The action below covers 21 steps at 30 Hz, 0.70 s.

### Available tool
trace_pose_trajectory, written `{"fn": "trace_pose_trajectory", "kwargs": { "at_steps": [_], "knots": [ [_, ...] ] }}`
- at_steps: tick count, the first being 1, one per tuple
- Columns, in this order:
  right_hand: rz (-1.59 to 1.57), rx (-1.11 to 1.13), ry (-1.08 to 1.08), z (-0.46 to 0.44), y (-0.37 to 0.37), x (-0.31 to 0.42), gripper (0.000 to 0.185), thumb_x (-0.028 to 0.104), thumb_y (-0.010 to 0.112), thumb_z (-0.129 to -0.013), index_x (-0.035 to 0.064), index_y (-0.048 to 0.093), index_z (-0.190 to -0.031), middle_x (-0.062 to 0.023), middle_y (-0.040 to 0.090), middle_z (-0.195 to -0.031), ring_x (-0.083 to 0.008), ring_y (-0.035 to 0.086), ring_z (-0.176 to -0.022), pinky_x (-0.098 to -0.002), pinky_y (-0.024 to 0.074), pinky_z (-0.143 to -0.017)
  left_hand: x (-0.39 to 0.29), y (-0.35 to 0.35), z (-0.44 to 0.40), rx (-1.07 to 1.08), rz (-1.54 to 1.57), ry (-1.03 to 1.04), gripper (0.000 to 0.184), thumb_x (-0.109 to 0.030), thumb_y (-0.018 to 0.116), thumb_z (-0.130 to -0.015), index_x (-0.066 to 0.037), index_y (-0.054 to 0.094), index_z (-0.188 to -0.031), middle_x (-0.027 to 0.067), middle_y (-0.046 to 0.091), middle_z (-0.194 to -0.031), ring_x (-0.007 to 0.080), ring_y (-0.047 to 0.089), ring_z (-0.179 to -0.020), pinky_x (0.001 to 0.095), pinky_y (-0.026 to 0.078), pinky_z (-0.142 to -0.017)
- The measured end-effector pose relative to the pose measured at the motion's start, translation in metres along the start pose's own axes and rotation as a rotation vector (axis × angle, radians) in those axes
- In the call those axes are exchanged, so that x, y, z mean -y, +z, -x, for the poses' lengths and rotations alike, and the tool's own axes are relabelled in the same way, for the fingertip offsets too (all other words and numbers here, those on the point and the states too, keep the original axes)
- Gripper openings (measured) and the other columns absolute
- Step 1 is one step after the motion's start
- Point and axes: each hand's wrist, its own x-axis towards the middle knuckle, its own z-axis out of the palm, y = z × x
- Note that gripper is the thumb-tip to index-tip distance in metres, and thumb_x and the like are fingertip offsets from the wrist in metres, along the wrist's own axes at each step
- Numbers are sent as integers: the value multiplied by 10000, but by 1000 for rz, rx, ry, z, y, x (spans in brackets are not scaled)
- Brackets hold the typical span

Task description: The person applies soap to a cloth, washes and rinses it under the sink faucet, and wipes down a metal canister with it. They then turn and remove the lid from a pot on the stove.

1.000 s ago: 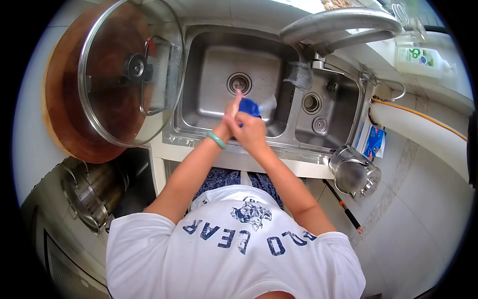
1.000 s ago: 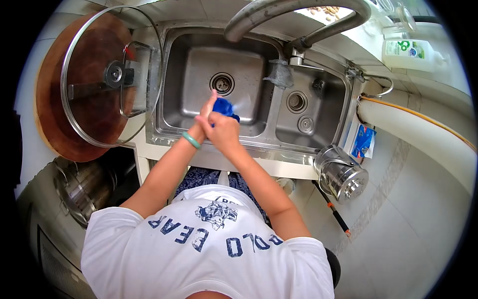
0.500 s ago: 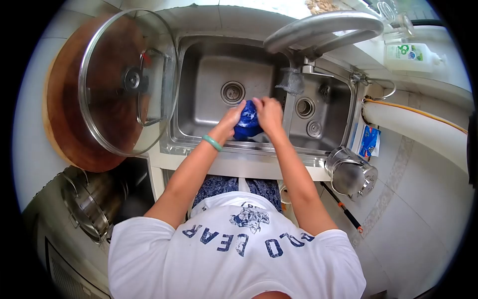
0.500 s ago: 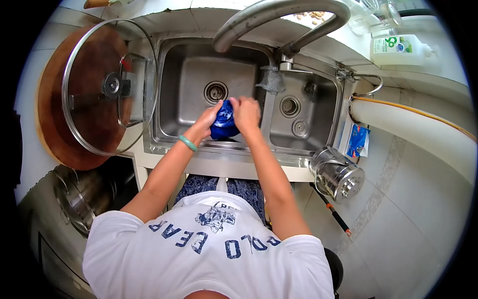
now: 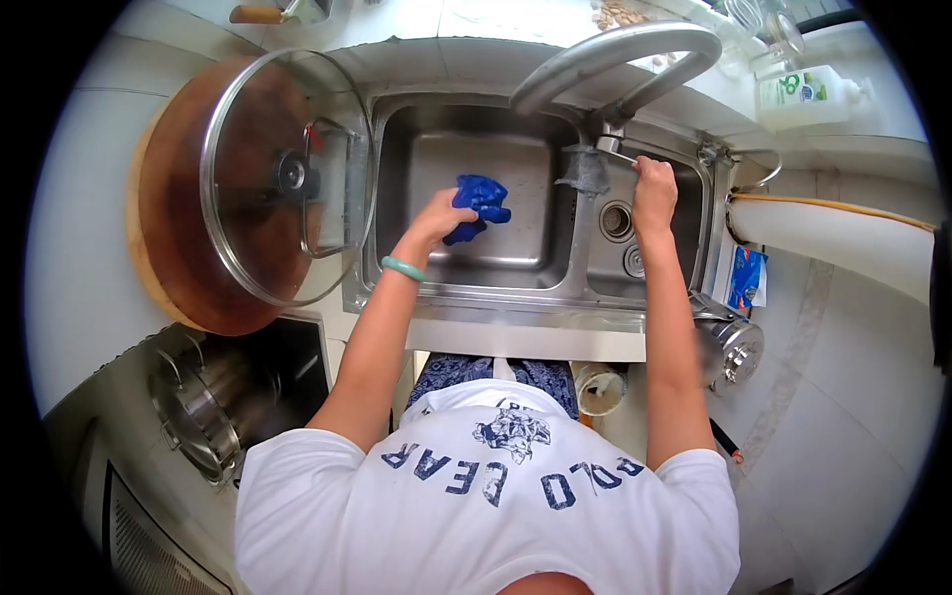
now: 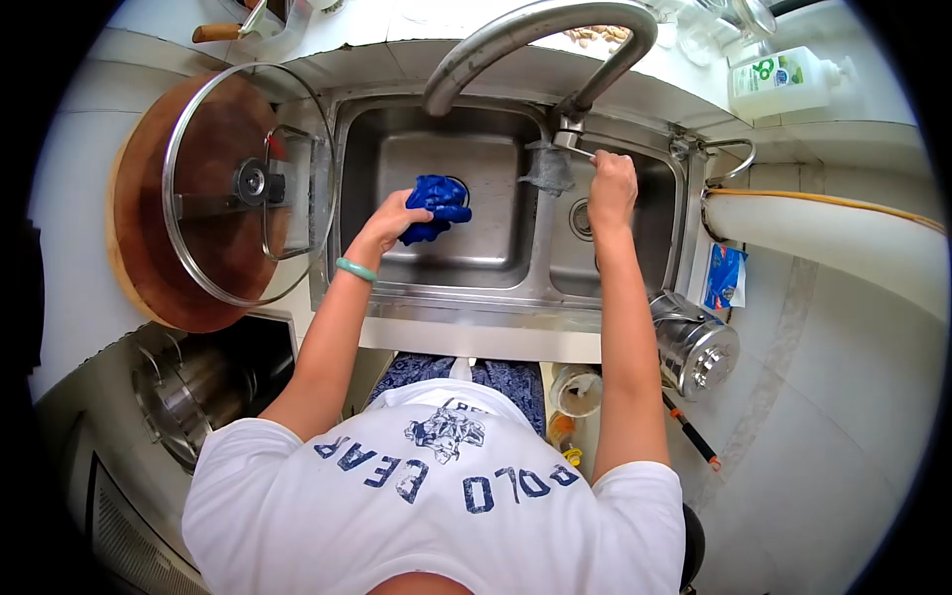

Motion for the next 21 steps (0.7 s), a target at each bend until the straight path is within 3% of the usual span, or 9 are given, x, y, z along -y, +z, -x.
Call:
{"fn": "trace_pose_trajectory", "kwargs": {
  "at_steps": [2,4,6,8,12,15,17,19,21],
  "knots": [
    [1,-62,7,1,1,3,63,37,554,-729,44,616,-736,-89,615,-746,-263,537,-784,-348,439,-703,-15,3,5,-8,69,17,236,17,556,-716,7,577,-951,76,611,-827,159,591,-736,266,489,-653],
    [97,2,-2,-2,-3,8,185,32,584,-710,41,612,-892,-110,617,-906,-261,539,-858,-350,435,-749,-21,2,6,20,46,52,237,18,540,-742,1,575,-976,82,612,-851,167,601,-758,277,505,-649],
    [73,-165,-139,-7,-26,45,403,11,596,-695,32,534,-1092,-137,559,-1077,-270,524,-953,-357,419,-827,-29,4,8,-3,56,109,257,22,537,-743,0,574,-997,85,610,-877,173,605,-772,282,508,-664],
    [-181,15,-362,1,-15,66,569,-30,582,-662,31,439,-1209,-136,494,-1169,-308,455,-1083,-389,375,-921,-26,-1,4,-46,12,109,277,28,535,-740,-3,571,-1013,84,610,-906,171,606,-780,285,508,-689],
    [-477,479,-462,25,24,143,912,82,803,-456,165,391,-1266,-99,282,-1377,-329,250,-1281,-447,208,-1066,-18,-16,-5,86,-41,56,303,35,533,-707,16,563,-1008,74,616,-897,153,602,-798,287,493,-762],
    [-545,458,-476,35,87,151,725,74,766,-546,133,449,-1194,-135,422,-1269,-321,385,-1198,-430,313,-993,-11,-27,-6,87,-114,112,240,-16,569,-665,36,602,-896,64,628,-787,147,606,-726,283,488,-691],
    [-815,886,-190,34,115,155,494,48,687,-645,71,483,-1094,-164,556,-1054,-313,525,-1022,-382,399,-872,-6,-34,-2,-107,-297,84,234,-50,604,-627,23,622,-849,102,636,-753,188,621,-693,299,492,-665],
    [-913,847,-40,35,126,158,418,23,624,-670,42,492,-1066,-153,574,-995,-309,541,-971,-357,407,-837,-4,-36,5,-422,-787,103,238,-169,649,-584,8,645,-743,187,622,-686,283,633,-637,337,501,-640],
    [-1080,706,175,38,143,162,338,-10,552,-657,18,498,-989,-102,578,-883,-232,553,-853,-304,416,-753,20,-40,-6,-492,-640,37,275,-255,611,-619,0,645,-715,187,611,-665,283,618,-643,352,472,-627]
  ]
}}
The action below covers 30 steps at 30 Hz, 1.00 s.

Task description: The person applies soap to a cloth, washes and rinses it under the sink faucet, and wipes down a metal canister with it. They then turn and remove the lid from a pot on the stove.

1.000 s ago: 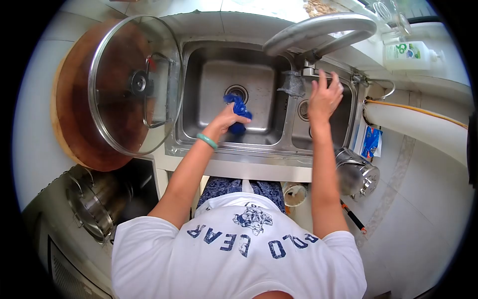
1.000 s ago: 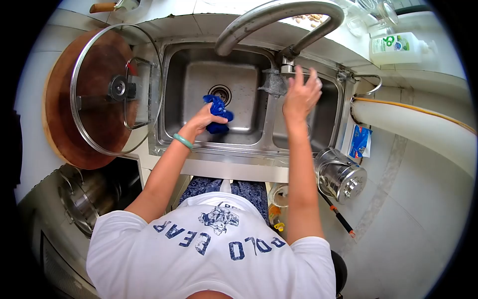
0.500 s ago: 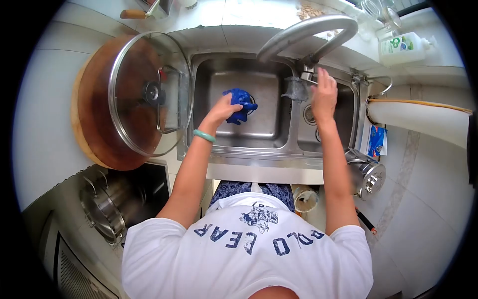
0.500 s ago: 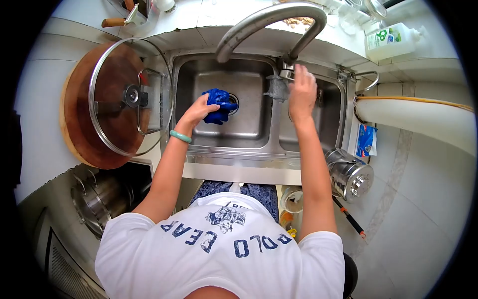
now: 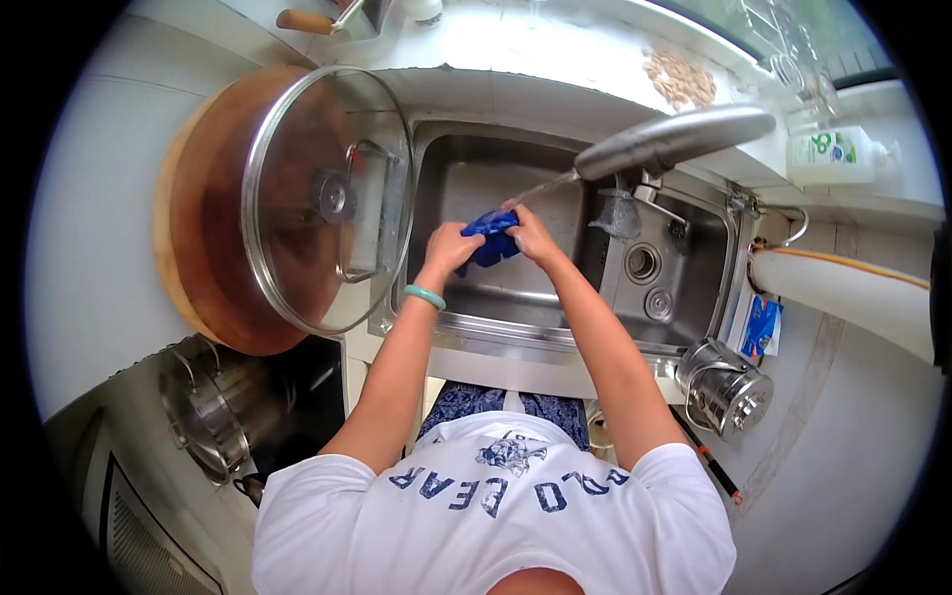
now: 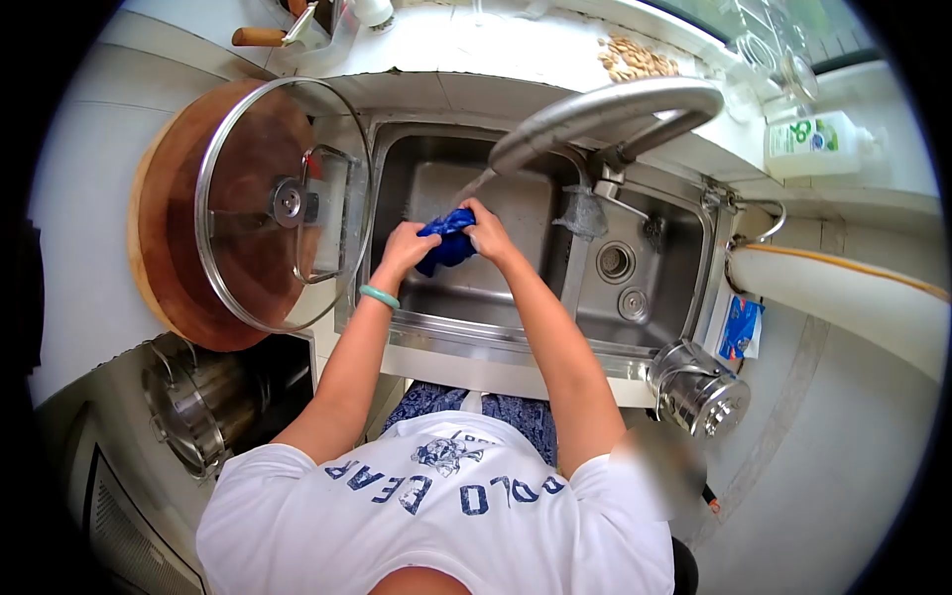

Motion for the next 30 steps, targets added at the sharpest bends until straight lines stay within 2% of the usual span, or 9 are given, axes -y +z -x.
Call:
{"fn": "trace_pose_trajectory", "kwargs": {
  "at_steps": [5,9,11,15,17,18,21,27,30],
  "knots": [
    [-38,-216,111,-10,32,-4,171,105,561,-646,57,501,-799,-53,499,-664,-155,487,-653,-275,409,-626,28,47,-21,-160,1472,-358,293,-319,566,-770,-52,537,-886,46,554,-808,177,530,-678,286,443,-664],
    [452,-241,-27,14,72,56,404,398,638,-702,24,524,-598,-198,581,-659,-379,568,-628,-424,433,-564,32,73,-42,-65,1464,-401,329,-415,528,-835,-87,542,-852,48,565,-797,168,563,-714,287,466,-646],
    [389,-392,233,-15,68,52,373,383,641,-704,33,559,-603,-180,582,-688,-376,568,-644,-446,435,-587,7,69,-36,-87,1467,-362,340,-411,511,-850,-78,570,-888,58,589,-842,173,576,-744,305,470,-643],
    [463,-523,75,-34,70,23,372,382,611,-746,17,609,-674,-200,583,-787,-370,577,-752,-433,448,-683,18,76,-57,-35,1458,-391,363,-404,466,-875,-71,592,-944,69,609,-900,177,585,-796,328,475,-662],
    [445,-532,-62,-19,77,36,366,371,593,-764,14,619,-690,-208,580,-816,-377,574,-764,-435,447,-687,93,117,-91,129,1158,39,357,-385,440,-890,-64,589,-936,68,605,-893,170,583,-795,312,483,-676],
    [474,-468,2,-11,79,40,324,344,577,-779,28,626,-728,-196,567,-809,-379,567,-748,-443,444,-674,75,109,-76,322,1666,60,356,-377,426,-897,-61,589,-922,67,602,-877,172,581,-779,309,482,-665],
    [421,-389,310,-26,60,34,336,322,549,-803,-4,629,-813,-250,574,-848,-399,549,-797,-449,429,-729,-8,64,-36,-13,1481,-471,253,-265,455,-892,-63,579,-805,47,582,-781,173,560,-684,306,469,-582],
    [441,-466,-105,-9,79,28,348,294,477,-843,-23,618,-829,-285,562,-819,-435,527,-803,-461,419,-739,33,73,-72,15,1214,-433,248,-237,460,-895,-25,564,-818,62,577,-817,176,556,-722,322,461,-622],
    [384,-322,241,-39,61,14,368,314,442,-858,-12,610,-837,-284,558,-858,-424,527,-823,-458,421,-750,20,83,-63,-64,1510,-366,201,-172,528,-839,-8,569,-730,47,566,-715,145,533,-635,315,454,-545]
  ]
}}
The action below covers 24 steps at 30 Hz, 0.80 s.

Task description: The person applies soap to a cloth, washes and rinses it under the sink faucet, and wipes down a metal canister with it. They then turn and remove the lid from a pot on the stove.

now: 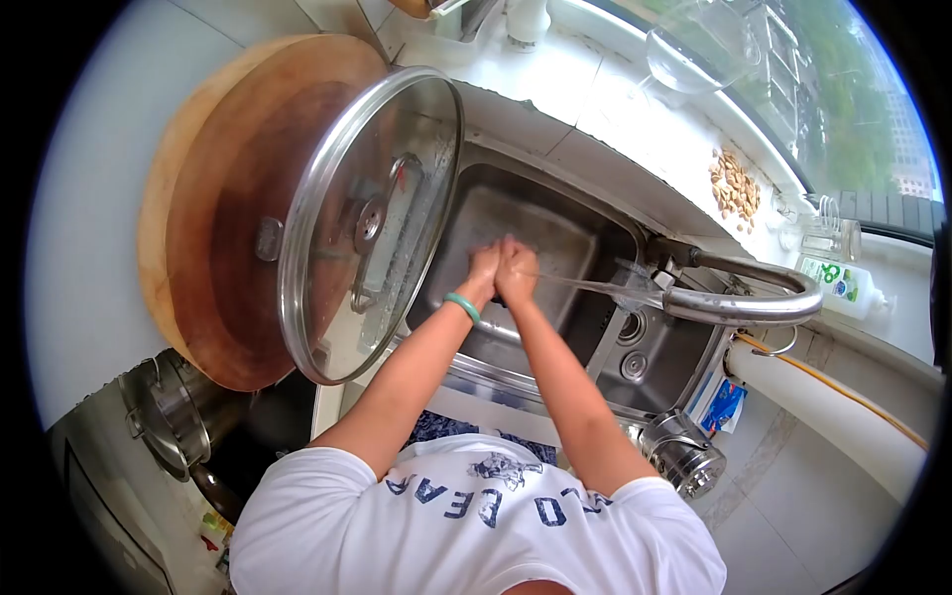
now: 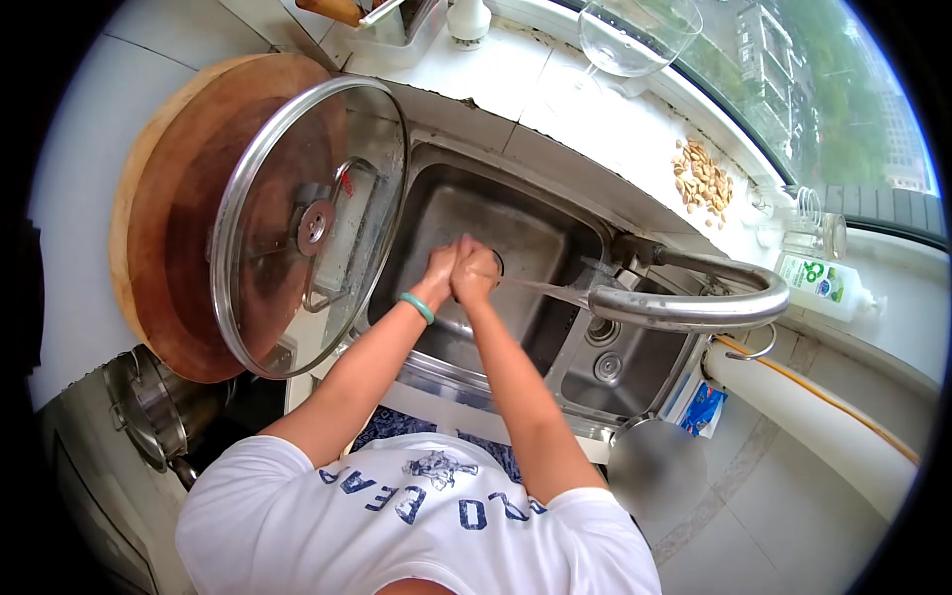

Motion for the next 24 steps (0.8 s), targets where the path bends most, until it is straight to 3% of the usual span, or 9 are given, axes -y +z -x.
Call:
{"fn": "trace_pose_trajectory", "kwargs": {
  "at_steps": [1,5,7,11,13,16,18,22,24],
  "knots": [
    [-45,63,195,-11,2,-12,375,324,435,-862,-8,606,-837,-283,557,-865,-421,525,-822,-461,419,-753,-3,6,10,-5,1,-3,201,-172,528,-839,-8,569,-730,47,566,-715,145,533,-635,315,454,-545],
    [129,-247,-90,23,6,-2,278,268,490,-828,23,616,-789,-223,599,-789,-371,538,-856,-435,417,-741,-9,0,1,-104,-140,-24,175,-187,549,-839,-12,556,-850,77,578,-818,184,559,-683,331,472,-613],
    [161,-167,-234,31,-9,13,295,285,484,-832,19,610,-807,-242,591,-820,-380,540,-843,-436,418,-730,-17,-10,-2,-79,-302,-135,188,-172,557,-838,4,552,-905,77,580,-856,173,559,-711,318,475,-615],
    [12,87,103,-7,-2,-7,359,320,451,-861,-12,583,-826,-310,527,-856,-432,529,-795,-470,409,-716,-17,17,21,-69,-90,-151,165,-165,535,-858,0,540,-864,78,572,-830,150,546,-724,301,469,-621],
    [77,-83,-128,-9,8,-17,408,335,429,-874,-41,580,-824,-293,556,-849,-459,504,-873,-446,399,-767,-13,7,7,-60,-132,-66,183,-176,531,-865,7,543,-863,76,567,-812,143,539,-710,299,467,-625],
    [1,87,-112,14,-4,-16,400,334,493,-857,-28,459,-1023,-283,518,-945,-412,518,-897,-405,408,-798,-24,-11,-13,-7,-374,45,238,-240,543,-866,-4,563,-872,44,561,-770,112,522,-682,277,445,-594],
    [-201,352,49,7,-10,-31,609,364,603,-800,-6,313,-1187,-200,507,-1043,-296,528,-952,-360,411,-828,-35,-6,-12,-43,-427,31,241,-248,550,-860,-8,562,-868,37,557,-756,106,519,-676,270,437,-587],
    [-374,598,-19,-13,-30,-47,568,246,652,-794,-8,381,-1224,-142,530,-1063,-190,529,-965,-299,443,-816,-41,-9,-13,-69,-443,130,237,-272,590,-835,-38,559,-843,23,554,-737,101,518,-669,268,426,-583],
    [-761,620,331,-10,-41,-22,413,191,625,-815,-33,480,-1130,-123,567,-974,-198,572,-835,-301,470,-742,-27,-18,-19,-141,-334,267,211,-270,601,-826,-64,557,-844,39,569,-775,124,550,-708,279,453,-630]
  ]
}}
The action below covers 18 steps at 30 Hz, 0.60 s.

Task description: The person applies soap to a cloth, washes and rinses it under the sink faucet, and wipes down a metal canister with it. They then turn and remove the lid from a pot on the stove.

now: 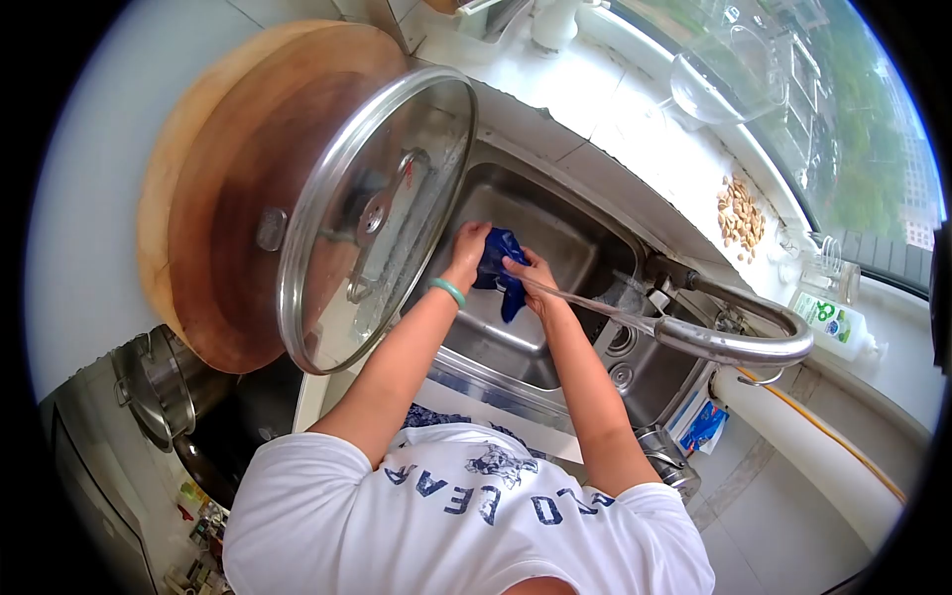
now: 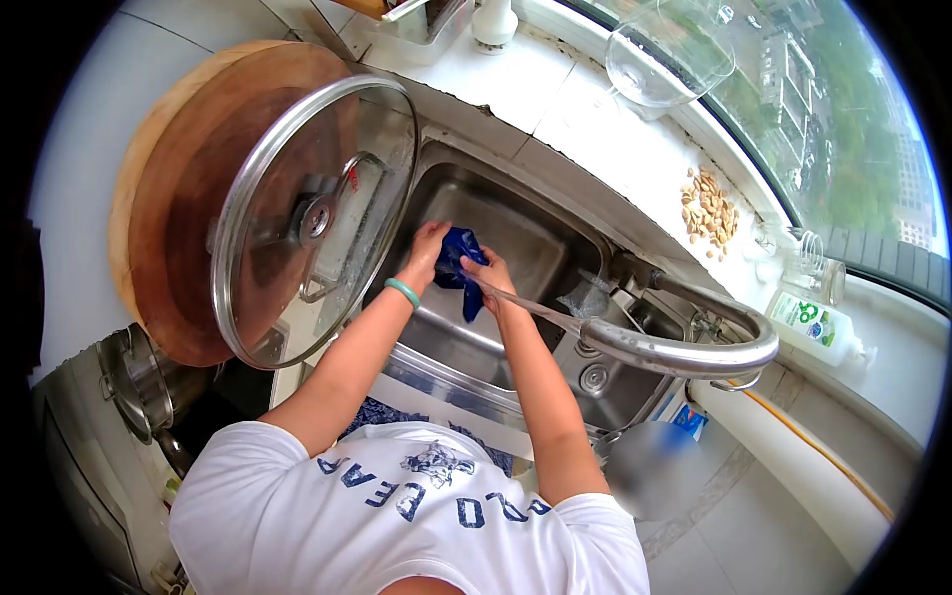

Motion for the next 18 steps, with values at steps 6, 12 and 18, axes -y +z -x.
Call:
{"fn": "trace_pose_trajectory", "kwargs": {
  "at_steps": [6,12,18],
  "knots": [
    [-400,-170,42,9,31,-15,265,172,612,-831,-5,528,-1010,-78,595,-904,-149,570,-769,-274,472,-663,22,2,30,-88,541,-513,303,-373,567,-825,-77,557,-887,104,592,-856,217,578,-820,346,491,-721],
    [835,-534,-658,62,62,-15,339,283,742,-662,-8,588,-744,-140,600,-879,-264,589,-748,-362,454,-670,25,-4,28,207,608,-814,344,-420,540,-803,-78,555,-761,50,545,-676,190,539,-645,310,465,-673],
    [820,-598,-567,5,45,9,330,314,695,-685,12,581,-755,-212,512,-898,-377,524,-865,-415,433,-728,21,30,40,378,768,-432,401,-441,496,-839,-44,521,-894,90,566,-833,201,552,-791,331,474,-715]
  ]
}}
